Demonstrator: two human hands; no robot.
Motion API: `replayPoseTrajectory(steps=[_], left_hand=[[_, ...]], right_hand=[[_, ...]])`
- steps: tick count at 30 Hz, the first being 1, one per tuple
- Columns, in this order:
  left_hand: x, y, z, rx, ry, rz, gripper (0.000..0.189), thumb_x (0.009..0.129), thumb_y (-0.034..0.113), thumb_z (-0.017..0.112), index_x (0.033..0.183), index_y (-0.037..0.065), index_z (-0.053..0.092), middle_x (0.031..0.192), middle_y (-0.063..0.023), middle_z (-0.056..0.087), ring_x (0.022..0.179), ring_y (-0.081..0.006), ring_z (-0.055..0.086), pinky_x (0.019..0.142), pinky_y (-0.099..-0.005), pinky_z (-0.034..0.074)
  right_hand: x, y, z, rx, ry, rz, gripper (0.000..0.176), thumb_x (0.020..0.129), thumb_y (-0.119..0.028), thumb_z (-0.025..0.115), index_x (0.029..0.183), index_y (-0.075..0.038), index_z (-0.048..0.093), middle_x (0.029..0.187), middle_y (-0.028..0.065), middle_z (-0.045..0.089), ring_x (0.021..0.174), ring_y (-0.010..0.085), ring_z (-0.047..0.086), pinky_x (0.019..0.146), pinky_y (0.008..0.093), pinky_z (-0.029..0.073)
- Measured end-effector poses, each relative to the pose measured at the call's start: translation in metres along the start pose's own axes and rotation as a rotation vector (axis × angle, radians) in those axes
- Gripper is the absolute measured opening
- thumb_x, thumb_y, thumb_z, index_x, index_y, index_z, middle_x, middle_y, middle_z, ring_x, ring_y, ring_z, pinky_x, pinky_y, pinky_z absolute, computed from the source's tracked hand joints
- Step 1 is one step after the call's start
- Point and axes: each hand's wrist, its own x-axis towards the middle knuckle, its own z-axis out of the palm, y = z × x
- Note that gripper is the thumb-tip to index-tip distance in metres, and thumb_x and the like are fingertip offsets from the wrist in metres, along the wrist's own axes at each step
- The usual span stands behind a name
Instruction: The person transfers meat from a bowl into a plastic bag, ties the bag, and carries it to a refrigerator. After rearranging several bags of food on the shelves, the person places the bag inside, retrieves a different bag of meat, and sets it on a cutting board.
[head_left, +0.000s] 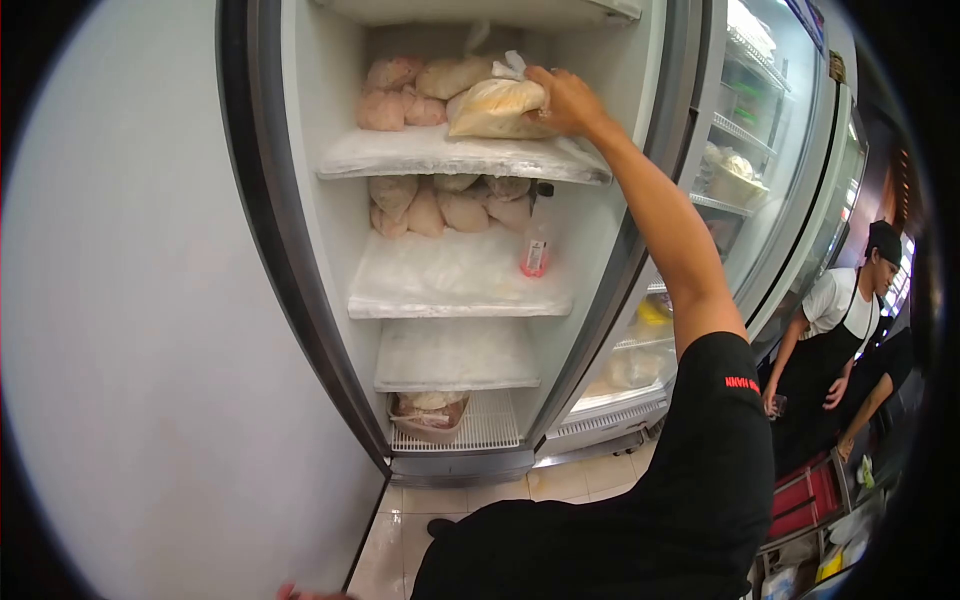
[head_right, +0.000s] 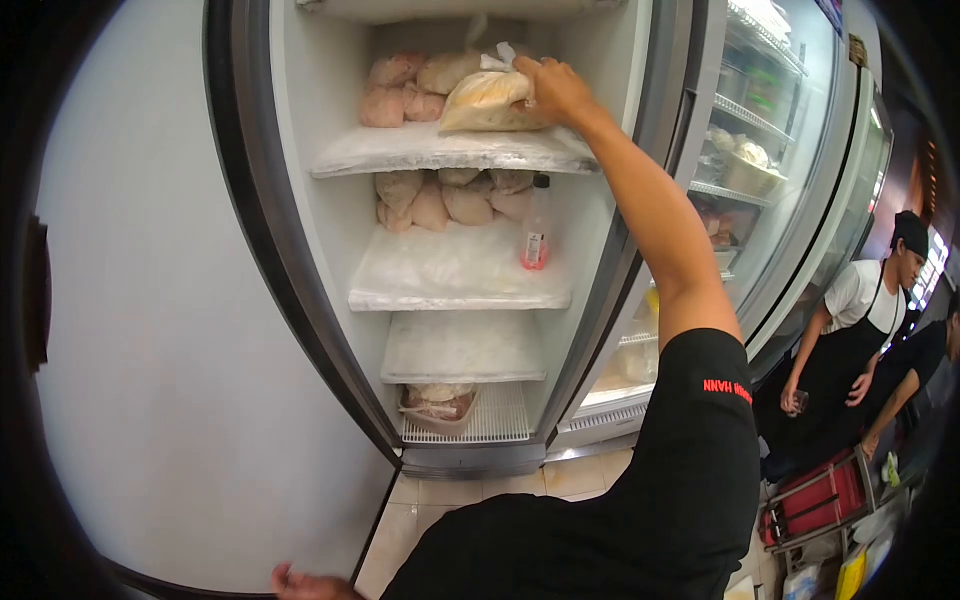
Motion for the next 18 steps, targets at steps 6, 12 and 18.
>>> replayPoseTrajectory(steps=[6,12,18], left_hand=[[-0.048,0.149,0.172,-0.486,-1.062,-0.133,0.024,0.09,0.008,0.058,0.111,-0.004,0.055,0.091,-0.0113,0.063,0.08,-0.0169,0.06,0.077,-0.0296,0.049],[-0.016,0.222,0.273,-0.734,-1.272,-0.1,0.032,0.089,0.007,0.059,0.119,-0.002,0.051,0.096,-0.0089,0.063,0.087,-0.0133,0.058,0.075,-0.0269,0.047],[0.026,0.316,0.349,-0.986,-1.418,-0.232,0.074,0.094,0.029,0.057,0.147,0.009,0.011,0.133,-0.0188,0.038,0.107,-0.0251,0.055,0.082,-0.0343,0.049]], right_hand=[[-0.006,-0.023,-0.007,-0.042,0.121,-0.059,0.056,0.072,-0.029,0.076,0.121,-0.014,0.055,0.113,0.0222,0.058,0.104,0.0385,0.056,0.089,0.0456,0.046],[-0.033,-0.071,-0.048,0.024,0.232,-0.056,0.052,0.07,-0.023,0.078,0.118,-0.015,0.06,0.118,0.021,0.057,0.105,0.0384,0.055,0.089,0.0446,0.045],[-0.073,-0.097,-0.043,0.08,0.428,-0.04,0.059,0.061,-0.012,0.08,0.117,-0.016,0.062,0.121,0.0192,0.054,0.11,0.0375,0.051,0.093,0.0421,0.043]])
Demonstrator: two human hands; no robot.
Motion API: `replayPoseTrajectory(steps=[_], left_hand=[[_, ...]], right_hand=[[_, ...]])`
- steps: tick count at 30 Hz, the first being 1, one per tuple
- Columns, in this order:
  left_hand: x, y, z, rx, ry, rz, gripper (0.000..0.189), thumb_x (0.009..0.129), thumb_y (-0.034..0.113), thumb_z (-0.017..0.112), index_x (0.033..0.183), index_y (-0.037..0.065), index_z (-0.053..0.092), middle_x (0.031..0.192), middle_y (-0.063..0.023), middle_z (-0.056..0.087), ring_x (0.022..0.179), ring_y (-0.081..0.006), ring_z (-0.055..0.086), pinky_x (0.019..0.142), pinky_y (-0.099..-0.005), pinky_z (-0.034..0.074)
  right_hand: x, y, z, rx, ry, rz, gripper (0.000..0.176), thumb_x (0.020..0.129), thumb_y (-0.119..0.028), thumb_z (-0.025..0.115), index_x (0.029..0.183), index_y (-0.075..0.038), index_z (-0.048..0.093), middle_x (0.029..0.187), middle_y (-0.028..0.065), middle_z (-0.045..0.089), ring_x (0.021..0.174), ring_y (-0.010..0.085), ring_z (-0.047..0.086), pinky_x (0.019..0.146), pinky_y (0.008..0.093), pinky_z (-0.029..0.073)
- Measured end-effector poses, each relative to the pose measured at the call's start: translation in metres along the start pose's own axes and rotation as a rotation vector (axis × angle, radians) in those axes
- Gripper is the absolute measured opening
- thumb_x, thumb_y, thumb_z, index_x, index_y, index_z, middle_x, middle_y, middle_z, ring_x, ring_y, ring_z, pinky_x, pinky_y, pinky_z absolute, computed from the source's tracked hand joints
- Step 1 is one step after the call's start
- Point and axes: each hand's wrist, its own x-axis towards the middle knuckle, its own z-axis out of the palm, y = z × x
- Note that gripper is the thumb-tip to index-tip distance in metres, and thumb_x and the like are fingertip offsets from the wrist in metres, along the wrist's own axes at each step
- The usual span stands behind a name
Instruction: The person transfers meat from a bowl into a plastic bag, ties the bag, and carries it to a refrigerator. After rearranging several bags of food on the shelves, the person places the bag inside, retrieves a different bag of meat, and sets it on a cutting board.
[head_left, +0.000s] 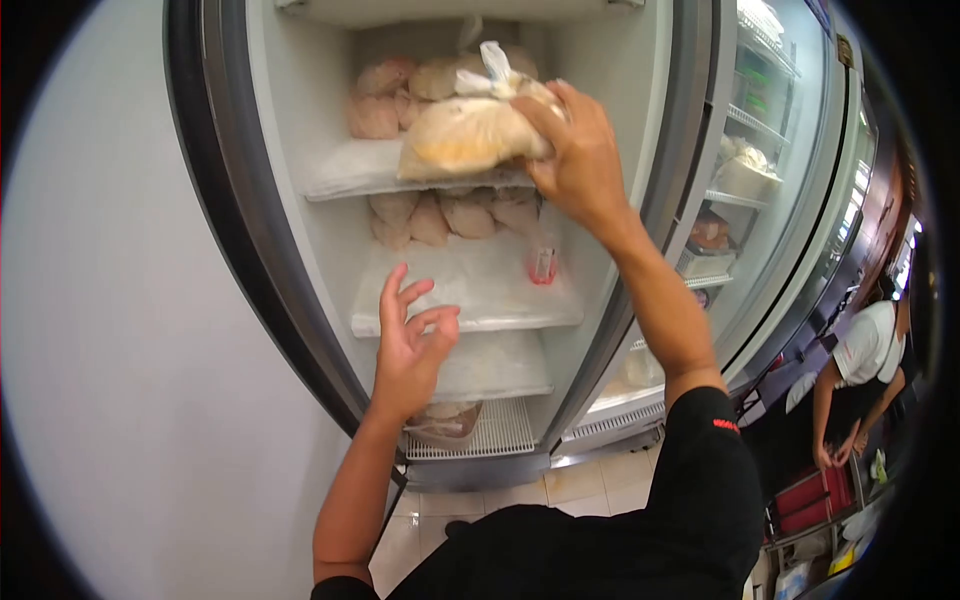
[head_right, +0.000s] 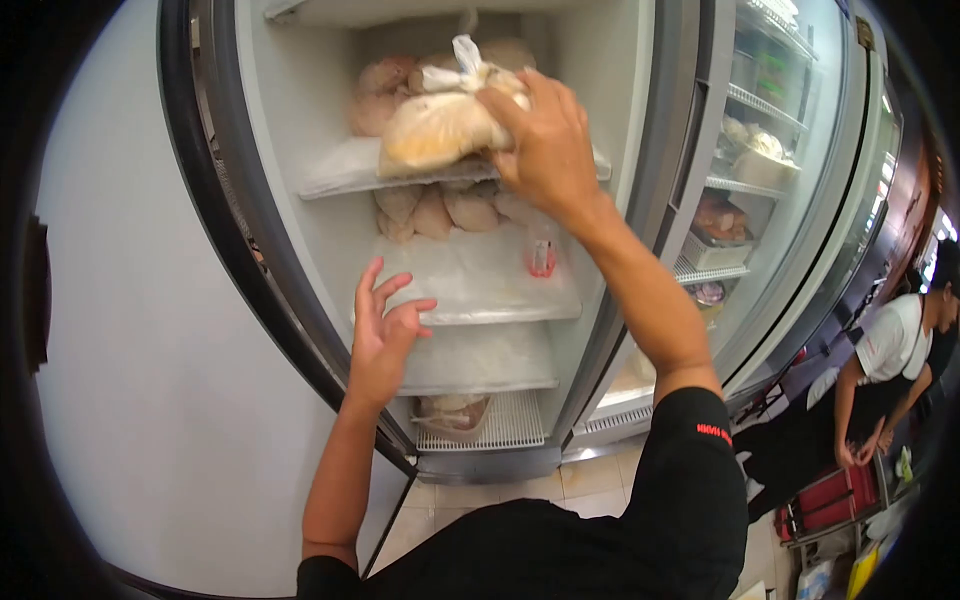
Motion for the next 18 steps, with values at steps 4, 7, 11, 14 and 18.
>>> replayPoseTrajectory(steps=[4,7,11,14,18], left_hand=[[0.056,0.025,0.007,-0.174,0.062,-0.088,0.08,0.093,0.042,0.055,0.148,0.014,0.004,0.133,-0.0209,0.037,0.107,-0.0269,0.055,0.081,-0.0372,0.05],[0.078,0.031,0.01,-0.168,0.047,-0.107,0.082,0.093,0.043,0.056,0.148,0.012,0.003,0.129,-0.0208,0.041,0.105,-0.0274,0.057,0.08,-0.0376,0.05],[0.09,0.029,0.029,-0.1,0.009,-0.056,0.083,0.092,0.042,0.058,0.147,0.008,0.006,0.12,-0.0193,0.05,0.102,-0.0281,0.06,0.078,-0.0372,0.051],[0.097,0.027,0.034,-0.167,0.046,-0.026,0.08,0.092,0.042,0.057,0.146,0.007,0.009,0.117,-0.0187,0.054,0.098,-0.0278,0.062,0.075,-0.0358,0.053],[0.111,0.035,0.022,-0.175,0.085,-0.011,0.075,0.092,0.042,0.057,0.144,0.005,0.016,0.118,-0.0189,0.054,0.094,-0.0254,0.063,0.072,-0.0327,0.053]], right_hand=[[-0.022,-0.006,-0.008,0.146,0.051,0.132,0.065,0.058,0.001,0.077,0.119,-0.015,0.061,0.127,0.0193,0.051,0.116,0.0368,0.049,0.099,0.0412,0.04],[-0.033,0.0,-0.01,0.287,0.039,0.272,0.067,0.058,0.006,0.075,0.121,-0.012,0.06,0.132,0.0188,0.048,0.122,0.0355,0.047,0.103,0.0399,0.039],[-0.042,0.01,-0.015,0.392,0.008,0.322,0.076,0.062,0.001,0.077,0.132,-0.006,0.047,0.138,0.0179,0.044,0.131,0.0347,0.038,0.105,0.0402,0.036],[-0.042,0.025,-0.028,0.48,-0.132,0.308,0.086,0.07,-0.017,0.08,0.141,-0.004,0.033,0.141,0.0196,0.039,0.134,0.0349,0.034,0.107,0.0413,0.033],[-0.034,0.044,-0.04,0.668,-0.268,0.339,0.094,0.083,-0.055,0.062,0.148,-0.003,0.018,0.146,0.0243,0.03,0.138,0.0328,0.026,0.11,0.0401,0.028]])
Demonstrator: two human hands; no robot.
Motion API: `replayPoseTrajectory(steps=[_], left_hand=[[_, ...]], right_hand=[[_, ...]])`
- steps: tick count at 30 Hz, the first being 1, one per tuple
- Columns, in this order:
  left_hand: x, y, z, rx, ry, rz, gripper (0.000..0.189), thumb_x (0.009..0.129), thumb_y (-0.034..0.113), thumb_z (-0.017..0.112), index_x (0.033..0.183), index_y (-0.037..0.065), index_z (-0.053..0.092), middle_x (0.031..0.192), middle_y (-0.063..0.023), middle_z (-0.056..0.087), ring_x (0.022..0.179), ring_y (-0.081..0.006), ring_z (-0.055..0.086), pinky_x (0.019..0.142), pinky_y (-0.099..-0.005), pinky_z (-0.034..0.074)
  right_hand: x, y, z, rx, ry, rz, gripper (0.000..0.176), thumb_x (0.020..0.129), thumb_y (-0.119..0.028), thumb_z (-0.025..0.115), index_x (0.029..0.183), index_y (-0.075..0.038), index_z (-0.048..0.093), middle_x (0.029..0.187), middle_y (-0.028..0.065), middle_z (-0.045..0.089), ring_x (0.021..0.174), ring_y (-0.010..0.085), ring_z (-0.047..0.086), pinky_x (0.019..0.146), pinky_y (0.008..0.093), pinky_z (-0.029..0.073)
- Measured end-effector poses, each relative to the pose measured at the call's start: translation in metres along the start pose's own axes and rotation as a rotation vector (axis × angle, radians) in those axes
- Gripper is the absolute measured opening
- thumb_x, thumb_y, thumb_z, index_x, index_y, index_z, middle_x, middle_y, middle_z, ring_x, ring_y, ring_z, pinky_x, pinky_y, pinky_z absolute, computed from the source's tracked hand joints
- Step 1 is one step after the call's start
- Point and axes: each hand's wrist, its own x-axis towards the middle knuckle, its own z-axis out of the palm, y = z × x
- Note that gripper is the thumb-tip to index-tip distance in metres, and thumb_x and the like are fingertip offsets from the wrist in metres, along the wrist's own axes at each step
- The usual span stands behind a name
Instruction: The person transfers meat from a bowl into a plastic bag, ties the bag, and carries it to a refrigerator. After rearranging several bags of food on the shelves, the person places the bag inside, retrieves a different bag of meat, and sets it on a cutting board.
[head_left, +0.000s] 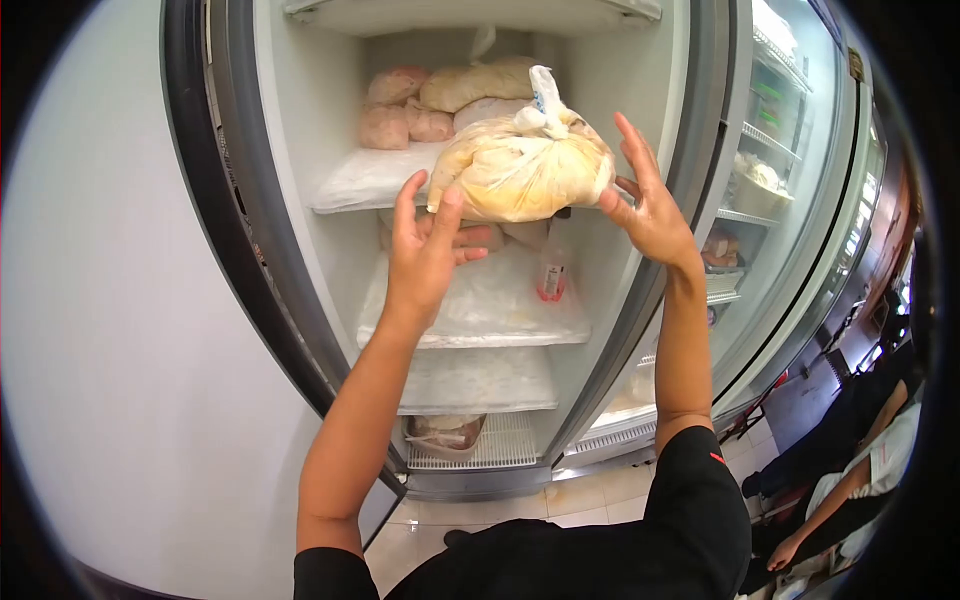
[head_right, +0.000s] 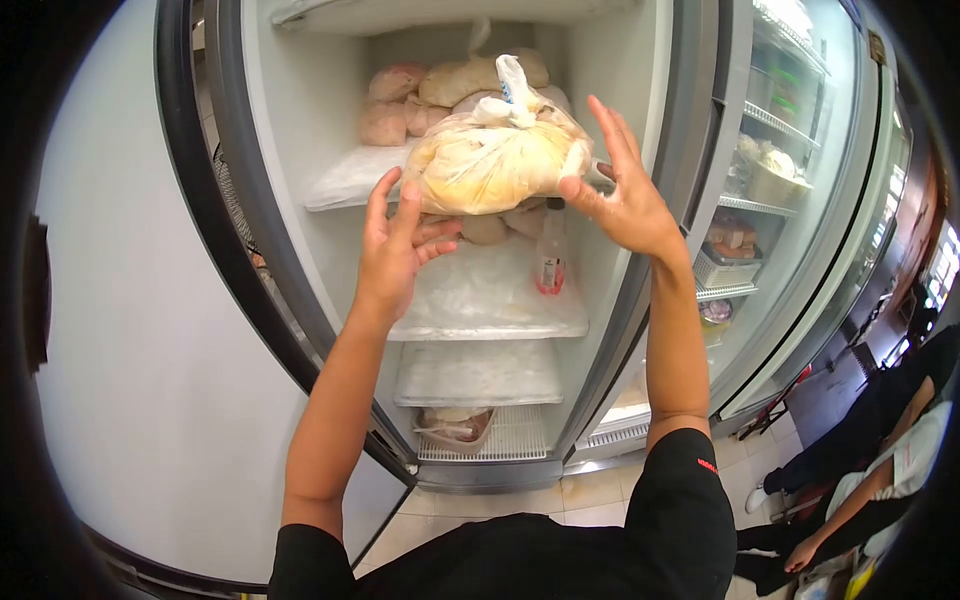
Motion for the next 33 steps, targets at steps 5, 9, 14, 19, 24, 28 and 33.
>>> replayPoseTrajectory(steps=[5,9,14,19,24,28,33], left_hand=[[0.013,0.01,0.005,-0.134,-0.031,-0.086,0.083,0.087,0.041,0.066,0.143,0.0,0.022,0.117,-0.0177,0.056,0.092,-0.0216,0.064,0.07,-0.0319,0.055],[0.017,0.007,0.011,-0.067,-0.052,-0.004,0.082,0.085,0.039,0.069,0.142,-0.001,0.027,0.119,-0.0144,0.056,0.097,-0.0185,0.062,0.074,-0.0327,0.054],[0.02,0.009,0.014,0.021,-0.062,0.277,0.082,0.08,0.026,0.076,0.14,-0.005,0.03,0.12,-0.0139,0.056,0.102,-0.0163,0.059,0.08,-0.0316,0.053],[0.043,0.041,0.016,0.124,-0.034,0.331,0.089,0.078,0.024,0.078,0.141,-0.006,0.024,0.121,-0.0146,0.054,0.105,-0.0196,0.058,0.082,-0.0318,0.052],[0.106,0.049,0.0,0.004,0.012,0.229,0.095,0.076,0.026,0.079,0.143,-0.004,0.017,0.127,-0.0197,0.046,0.106,-0.0261,0.058,0.078,-0.0372,0.056],[0.164,0.045,-0.018,-0.024,0.007,0.233,0.096,0.075,0.022,0.08,0.142,-0.006,0.017,0.13,-0.0229,0.044,0.11,-0.0292,0.056,0.08,-0.04,0.057],[0.204,0.044,-0.031,0.016,0.058,0.118,0.089,0.08,0.022,0.075,0.143,-0.004,0.017,0.133,-0.0221,0.043,0.116,-0.031,0.053,0.091,-0.0422,0.053]], right_hand=[[0.028,0.001,0.003,0.347,-0.114,0.449,0.095,0.086,-0.059,0.057,0.146,0.002,0.018,0.144,0.0234,0.033,0.135,0.0282,0.032,0.108,0.0366,0.029],[0.03,0.004,0.012,0.341,-0.097,0.323,0.091,0.084,-0.048,0.066,0.144,0.005,0.022,0.138,0.0227,0.041,0.129,0.0268,0.04,0.106,0.0344,0.033],[0.033,0.013,0.025,0.594,-0.04,0.275,0.089,0.079,-0.033,0.076,0.143,0.004,0.027,0.132,0.0207,0.047,0.122,0.0243,0.048,0.101,0.0333,0.039],[0.08,0.021,0.042,0.713,0.085,0.251,0.086,0.077,-0.027,0.078,0.14,0.004,0.029,0.121,0.02,0.055,0.102,0.0232,0.061,0.083,0.0315,0.052],[0.153,0.037,0.051,0.613,0.07,0.381,0.1,0.069,-0.036,0.083,0.137,0.011,0.026,0.117,0.0242,0.055,0.1,0.0268,0.061,0.082,0.0326,0.052],[0.191,0.069,0.074,0.538,0.119,0.422,0.094,0.07,-0.037,0.082,0.13,0.016,0.032,0.118,0.024,0.054,0.108,0.0254,0.058,0.092,0.0285,0.048],[0.229,0.103,0.09,0.524,0.081,0.431,0.085,0.07,-0.036,0.082,0.126,0.013,0.041,0.113,0.0195,0.058,0.094,0.0237,0.062,0.084,0.0297,0.051]])
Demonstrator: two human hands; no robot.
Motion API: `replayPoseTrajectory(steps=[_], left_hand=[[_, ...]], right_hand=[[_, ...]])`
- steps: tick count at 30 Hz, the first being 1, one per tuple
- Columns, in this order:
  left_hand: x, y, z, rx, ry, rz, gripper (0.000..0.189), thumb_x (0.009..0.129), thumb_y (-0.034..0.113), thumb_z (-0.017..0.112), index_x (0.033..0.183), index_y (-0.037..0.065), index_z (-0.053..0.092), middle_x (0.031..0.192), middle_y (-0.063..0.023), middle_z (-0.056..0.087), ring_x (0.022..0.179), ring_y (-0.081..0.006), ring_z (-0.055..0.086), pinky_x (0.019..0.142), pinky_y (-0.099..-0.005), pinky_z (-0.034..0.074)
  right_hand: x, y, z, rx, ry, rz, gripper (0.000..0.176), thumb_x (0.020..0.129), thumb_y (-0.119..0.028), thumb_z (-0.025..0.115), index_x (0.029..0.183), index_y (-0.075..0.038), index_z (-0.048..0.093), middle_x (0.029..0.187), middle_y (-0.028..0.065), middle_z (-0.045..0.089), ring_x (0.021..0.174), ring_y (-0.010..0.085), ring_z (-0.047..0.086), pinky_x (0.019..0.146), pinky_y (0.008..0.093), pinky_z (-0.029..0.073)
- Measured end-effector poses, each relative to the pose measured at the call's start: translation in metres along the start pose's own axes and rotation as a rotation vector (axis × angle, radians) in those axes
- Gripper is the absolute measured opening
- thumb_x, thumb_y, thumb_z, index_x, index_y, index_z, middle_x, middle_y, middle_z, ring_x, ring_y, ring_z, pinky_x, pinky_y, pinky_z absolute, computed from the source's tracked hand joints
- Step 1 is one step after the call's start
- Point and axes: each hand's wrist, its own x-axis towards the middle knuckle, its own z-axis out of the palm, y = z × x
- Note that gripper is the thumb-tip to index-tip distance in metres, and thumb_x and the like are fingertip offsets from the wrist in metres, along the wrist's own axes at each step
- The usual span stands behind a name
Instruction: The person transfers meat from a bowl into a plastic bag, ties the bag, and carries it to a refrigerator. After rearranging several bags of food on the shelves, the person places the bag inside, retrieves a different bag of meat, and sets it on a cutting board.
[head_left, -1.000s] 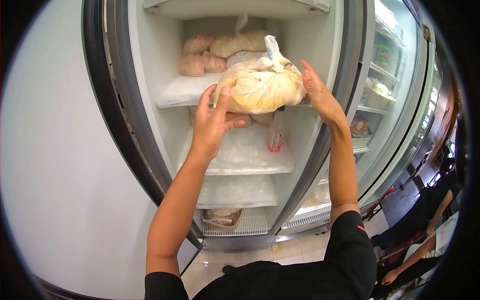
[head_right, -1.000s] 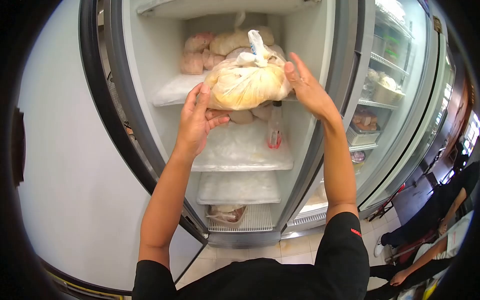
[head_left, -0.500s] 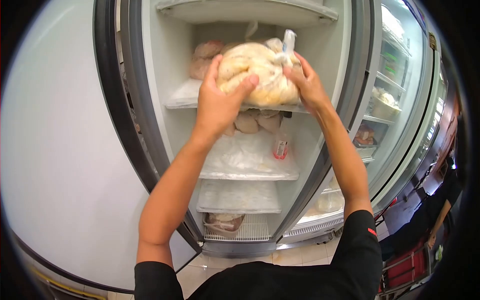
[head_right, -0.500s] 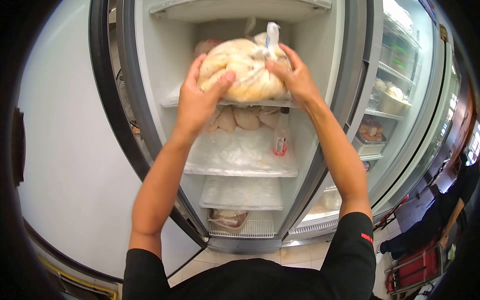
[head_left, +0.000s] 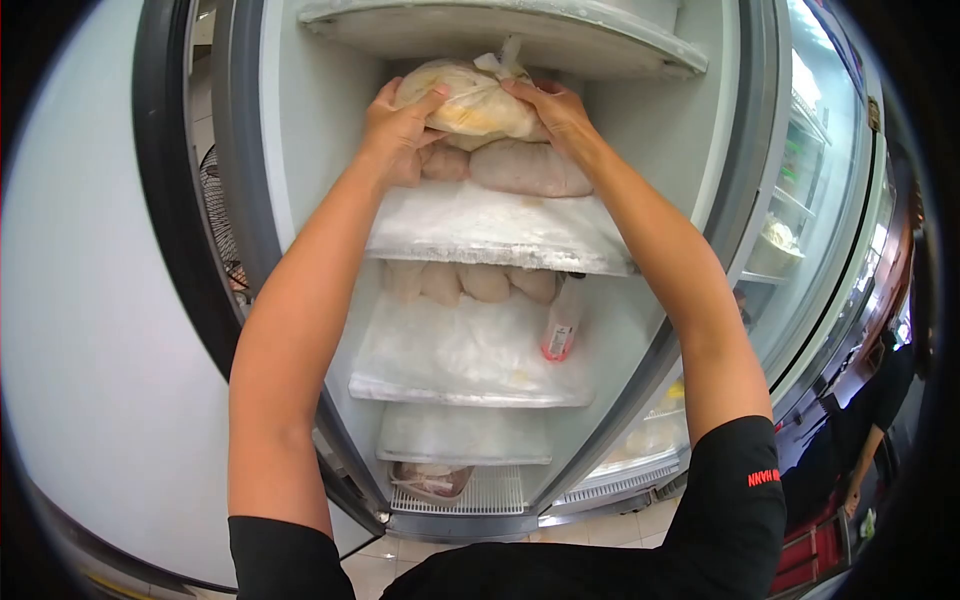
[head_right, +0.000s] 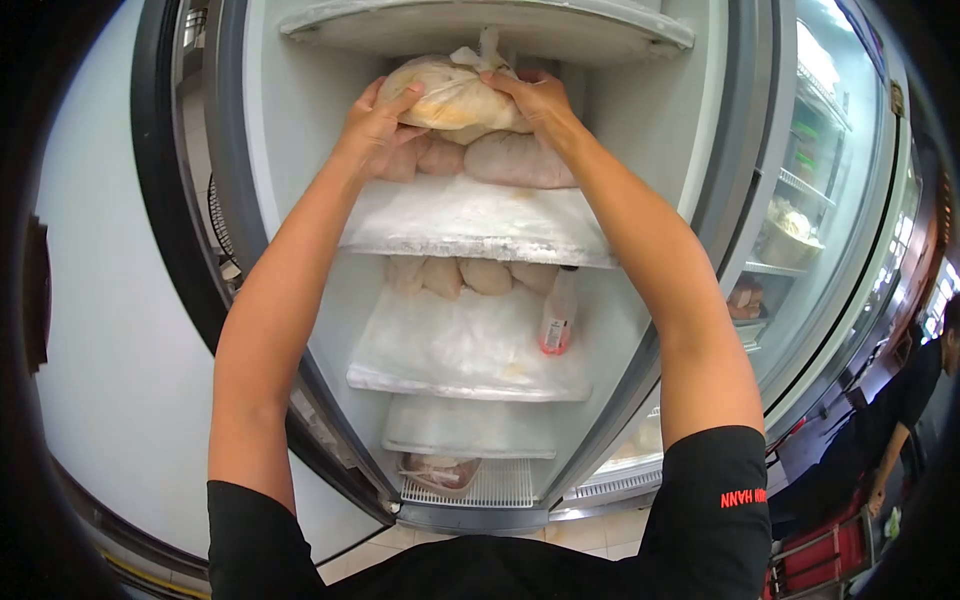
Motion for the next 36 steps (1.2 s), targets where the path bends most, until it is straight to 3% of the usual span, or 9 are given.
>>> replayPoseTrajectory(steps=[10,16,19,21,26,28,32,34,36], left_hand=[[0.057,-0.028,-0.037,-0.037,-0.008,0.119,0.073,0.081,0.019,0.075,0.135,-0.005,0.032,0.126,-0.0203,0.05,0.105,-0.0281,0.059,0.083,-0.038,0.057],[0.058,-0.04,-0.036,-0.087,0.176,0.013,0.067,0.083,0.018,0.071,0.131,-0.008,0.032,0.121,-0.0228,0.052,0.105,-0.029,0.059,0.084,-0.0387,0.056],[0.061,-0.034,-0.028,0.07,0.176,0.224,0.078,0.079,0.025,0.075,0.132,-0.009,0.03,0.121,-0.0251,0.052,0.104,-0.0317,0.06,0.088,-0.0389,0.053],[0.076,-0.029,-0.025,0.664,0.247,0.291,0.09,0.073,0.033,0.079,0.133,-0.01,0.027,0.122,-0.0274,0.052,0.105,-0.0349,0.059,0.091,-0.0373,0.049],[0.088,-0.033,-0.017,0.633,0.278,0.204,0.093,0.071,0.038,0.079,0.131,-0.013,0.028,0.12,-0.0288,0.054,0.108,-0.0367,0.058,0.093,-0.0364,0.046],[0.088,-0.035,-0.02,0.647,0.309,0.273,0.09,0.072,0.039,0.078,0.127,-0.015,0.031,0.117,-0.0278,0.057,0.108,-0.0354,0.058,0.091,-0.0361,0.048],[0.096,-0.035,-0.039,0.628,0.293,0.146,0.089,0.071,0.04,0.079,0.126,-0.013,0.034,0.117,-0.027,0.057,0.107,-0.034,0.059,0.088,-0.0366,0.05],[0.095,-0.027,-0.041,0.568,0.336,0.087,0.086,0.07,0.041,0.079,0.124,-0.012,0.037,0.118,-0.0271,0.056,0.106,-0.034,0.06,0.085,-0.0369,0.052],[0.097,-0.026,-0.041,0.62,0.371,0.13,0.085,0.074,0.038,0.077,0.125,-0.015,0.034,0.118,-0.0279,0.054,0.097,-0.0322,0.063,0.077,-0.0341,0.056]], right_hand=[[0.024,0.0,0.025,-0.404,0.037,-0.145,0.081,0.072,-0.051,0.076,0.12,0.01,0.053,0.104,0.0154,0.064,0.094,0.0199,0.062,0.079,0.0311,0.05],[0.061,0.014,0.031,-0.315,-0.051,-0.206,0.075,0.069,-0.052,0.078,0.107,0.011,0.061,0.097,0.0161,0.066,0.088,0.0211,0.064,0.077,0.0288,0.051],[0.075,0.027,0.032,-0.209,-0.081,-0.185,0.049,0.082,-0.041,0.071,0.101,0.005,0.066,0.09,0.0089,0.067,0.079,0.0148,0.062,0.07,0.0284,0.052],[0.085,0.027,0.033,-0.198,-0.08,-0.162,0.048,0.083,-0.041,0.07,0.099,0.004,0.067,0.09,0.008,0.067,0.079,0.014,0.062,0.069,0.0283,0.051],[0.098,0.024,0.026,-0.571,-0.032,-0.271,0.051,0.084,-0.047,0.066,0.094,0.003,0.068,0.089,0.0088,0.068,0.076,0.0178,0.064,0.072,0.0335,0.052],[0.086,0.009,0.032,-0.852,-0.086,-0.249,0.082,0.078,-0.067,0.056,0.113,0.007,0.061,0.116,0.0257,0.06,0.116,0.0345,0.054,0.101,0.04,0.038],[0.047,0.001,0.052,-0.794,-0.173,-0.279,0.086,0.08,-0.063,0.058,0.128,0.007,0.048,0.132,0.0279,0.047,0.123,0.0381,0.047,0.103,0.04,0.037],[0.033,0.003,0.062,-1.017,-0.242,-0.754,0.093,0.081,-0.054,0.063,0.141,0.007,0.026,0.14,0.0324,0.034,0.127,0.0434,0.04,0.105,0.0421,0.036],[0.042,0.011,0.075,-1.093,-0.201,-0.711,0.095,0.082,-0.051,0.064,0.142,0.008,0.021,0.139,0.0338,0.034,0.128,0.0439,0.039,0.105,0.0425,0.036]])
